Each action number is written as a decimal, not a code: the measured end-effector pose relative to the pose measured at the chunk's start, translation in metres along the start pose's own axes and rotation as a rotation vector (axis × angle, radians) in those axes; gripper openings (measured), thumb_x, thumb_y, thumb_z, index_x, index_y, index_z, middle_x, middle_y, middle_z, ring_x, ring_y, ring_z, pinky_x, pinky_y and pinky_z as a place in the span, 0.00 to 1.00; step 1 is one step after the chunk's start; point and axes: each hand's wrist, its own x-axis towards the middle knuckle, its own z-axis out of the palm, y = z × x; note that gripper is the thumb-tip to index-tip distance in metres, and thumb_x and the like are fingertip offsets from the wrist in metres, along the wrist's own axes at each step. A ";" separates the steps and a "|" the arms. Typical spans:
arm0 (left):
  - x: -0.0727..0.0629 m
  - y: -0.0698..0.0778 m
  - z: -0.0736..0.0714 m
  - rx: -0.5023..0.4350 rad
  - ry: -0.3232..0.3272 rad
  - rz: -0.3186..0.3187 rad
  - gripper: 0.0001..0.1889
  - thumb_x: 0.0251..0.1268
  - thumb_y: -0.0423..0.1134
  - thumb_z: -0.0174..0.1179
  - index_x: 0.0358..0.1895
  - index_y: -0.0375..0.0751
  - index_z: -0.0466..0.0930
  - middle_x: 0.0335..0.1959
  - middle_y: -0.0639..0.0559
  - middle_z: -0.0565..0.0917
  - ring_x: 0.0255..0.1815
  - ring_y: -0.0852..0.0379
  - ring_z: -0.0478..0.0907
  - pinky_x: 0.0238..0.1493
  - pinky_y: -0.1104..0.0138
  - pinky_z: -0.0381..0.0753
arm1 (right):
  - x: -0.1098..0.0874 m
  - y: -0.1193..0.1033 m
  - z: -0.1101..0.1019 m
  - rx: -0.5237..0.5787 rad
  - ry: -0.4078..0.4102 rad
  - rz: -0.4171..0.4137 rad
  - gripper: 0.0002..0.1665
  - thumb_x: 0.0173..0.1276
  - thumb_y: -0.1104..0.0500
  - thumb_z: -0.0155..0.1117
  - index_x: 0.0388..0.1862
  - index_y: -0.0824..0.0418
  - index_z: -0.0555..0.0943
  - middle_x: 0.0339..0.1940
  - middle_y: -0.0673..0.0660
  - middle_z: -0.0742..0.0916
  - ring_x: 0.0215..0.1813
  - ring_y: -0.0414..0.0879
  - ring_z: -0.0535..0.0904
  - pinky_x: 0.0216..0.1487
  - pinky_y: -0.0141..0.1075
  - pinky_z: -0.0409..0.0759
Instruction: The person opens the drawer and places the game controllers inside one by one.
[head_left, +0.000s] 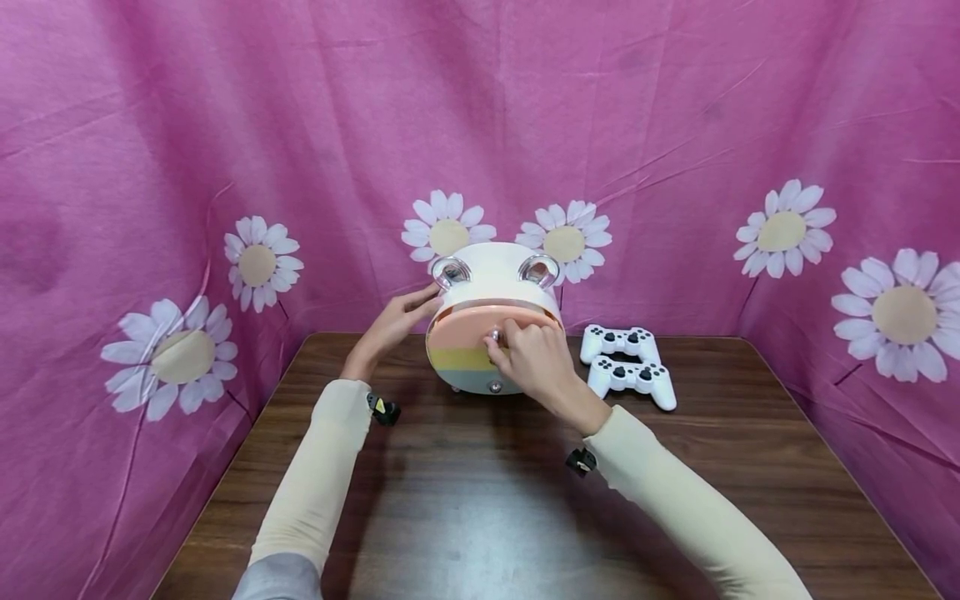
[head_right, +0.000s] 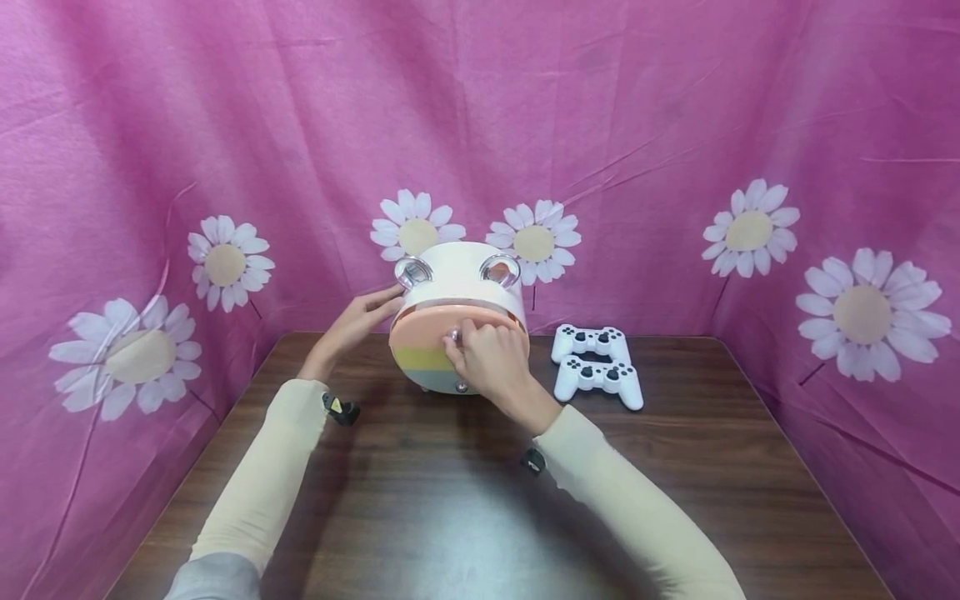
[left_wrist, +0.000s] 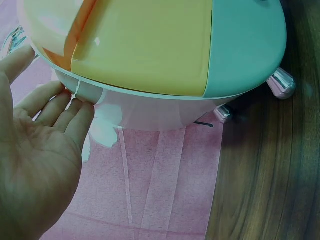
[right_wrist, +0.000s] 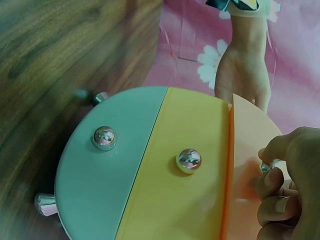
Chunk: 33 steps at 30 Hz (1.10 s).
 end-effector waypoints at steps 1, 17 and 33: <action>0.000 0.000 0.000 0.003 0.001 0.000 0.36 0.77 0.65 0.59 0.82 0.56 0.68 0.84 0.60 0.67 0.87 0.51 0.57 0.87 0.46 0.56 | 0.001 0.001 0.001 -0.001 -0.008 0.012 0.25 0.73 0.46 0.70 0.23 0.59 0.74 0.09 0.50 0.71 0.13 0.55 0.75 0.14 0.47 0.68; 0.003 -0.002 0.001 -0.004 0.003 -0.011 0.36 0.76 0.65 0.60 0.82 0.57 0.68 0.84 0.62 0.66 0.87 0.53 0.57 0.88 0.47 0.55 | 0.003 0.005 0.014 0.023 -0.067 0.130 0.29 0.77 0.42 0.68 0.19 0.56 0.75 0.09 0.50 0.72 0.14 0.54 0.75 0.14 0.48 0.70; 0.000 -0.002 -0.001 -0.003 0.005 -0.019 0.37 0.74 0.67 0.61 0.82 0.60 0.68 0.84 0.63 0.67 0.88 0.52 0.56 0.87 0.45 0.56 | 0.000 0.005 0.015 0.078 -0.098 0.166 0.28 0.75 0.39 0.69 0.21 0.54 0.76 0.11 0.49 0.75 0.15 0.51 0.75 0.16 0.47 0.72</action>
